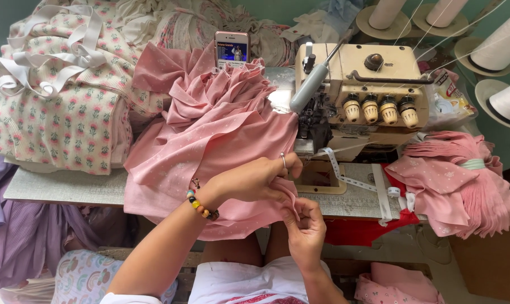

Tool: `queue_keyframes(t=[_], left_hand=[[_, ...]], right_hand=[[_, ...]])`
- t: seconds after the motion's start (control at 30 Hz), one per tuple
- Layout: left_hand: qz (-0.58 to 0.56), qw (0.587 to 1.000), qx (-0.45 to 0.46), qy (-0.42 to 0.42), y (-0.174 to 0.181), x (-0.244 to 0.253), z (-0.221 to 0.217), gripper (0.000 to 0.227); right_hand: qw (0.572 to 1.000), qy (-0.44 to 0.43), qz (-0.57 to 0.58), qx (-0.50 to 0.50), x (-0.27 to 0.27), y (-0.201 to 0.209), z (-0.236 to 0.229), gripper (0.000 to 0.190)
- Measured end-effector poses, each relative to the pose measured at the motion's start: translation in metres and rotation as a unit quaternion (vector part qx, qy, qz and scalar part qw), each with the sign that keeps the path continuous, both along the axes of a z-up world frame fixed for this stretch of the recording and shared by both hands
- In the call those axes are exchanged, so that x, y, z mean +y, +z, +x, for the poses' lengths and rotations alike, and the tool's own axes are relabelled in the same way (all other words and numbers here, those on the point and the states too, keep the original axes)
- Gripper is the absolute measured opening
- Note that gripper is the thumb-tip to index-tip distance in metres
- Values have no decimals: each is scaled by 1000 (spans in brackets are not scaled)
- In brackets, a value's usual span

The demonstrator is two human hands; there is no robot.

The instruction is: Picking up, inspecting, and folding pink fabric garment pieces on a sewing table.

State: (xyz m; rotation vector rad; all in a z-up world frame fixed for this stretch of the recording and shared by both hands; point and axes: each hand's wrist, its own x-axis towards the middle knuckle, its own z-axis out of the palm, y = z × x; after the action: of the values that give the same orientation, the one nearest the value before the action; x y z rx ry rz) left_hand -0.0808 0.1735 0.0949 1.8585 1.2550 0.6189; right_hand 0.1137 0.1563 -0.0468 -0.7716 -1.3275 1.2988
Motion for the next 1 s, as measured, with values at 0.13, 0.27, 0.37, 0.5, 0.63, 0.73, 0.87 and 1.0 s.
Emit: queue_keyframes(t=[0.13, 0.27, 0.37, 0.5, 0.63, 0.73, 0.87, 1.0], left_hand=[[113, 991, 36, -68, -3, -3, -2, 22], [178, 982, 41, -57, -10, -1, -6, 18], [137, 990, 6, -34, 3, -6, -4, 22], [99, 995, -9, -17, 2, -9, -7, 19], [23, 994, -105, 8, 3, -12, -7, 22], [-17, 989, -138, 38, 5, -15, -5, 22], [-11, 985, -151, 81, -1, -15, -3, 18], [27, 983, -165, 74, -7, -12, -2, 19]], right_hand=[[1000, -2, -7, 1, 1, -9, 2, 17], [999, -27, -11, -18, 0, -11, 2, 23], [1000, 4, -27, 9, -2, 0, 0, 18], [999, 15, -46, 22, -4, -11, 2, 27], [994, 21, -20, 106, -7, -9, -1, 23], [995, 2, -1, 102, -9, -10, -1, 20], [995, -28, 13, 92, -9, -8, 1, 17], [992, -48, -1, 113, -7, -11, 1, 19]])
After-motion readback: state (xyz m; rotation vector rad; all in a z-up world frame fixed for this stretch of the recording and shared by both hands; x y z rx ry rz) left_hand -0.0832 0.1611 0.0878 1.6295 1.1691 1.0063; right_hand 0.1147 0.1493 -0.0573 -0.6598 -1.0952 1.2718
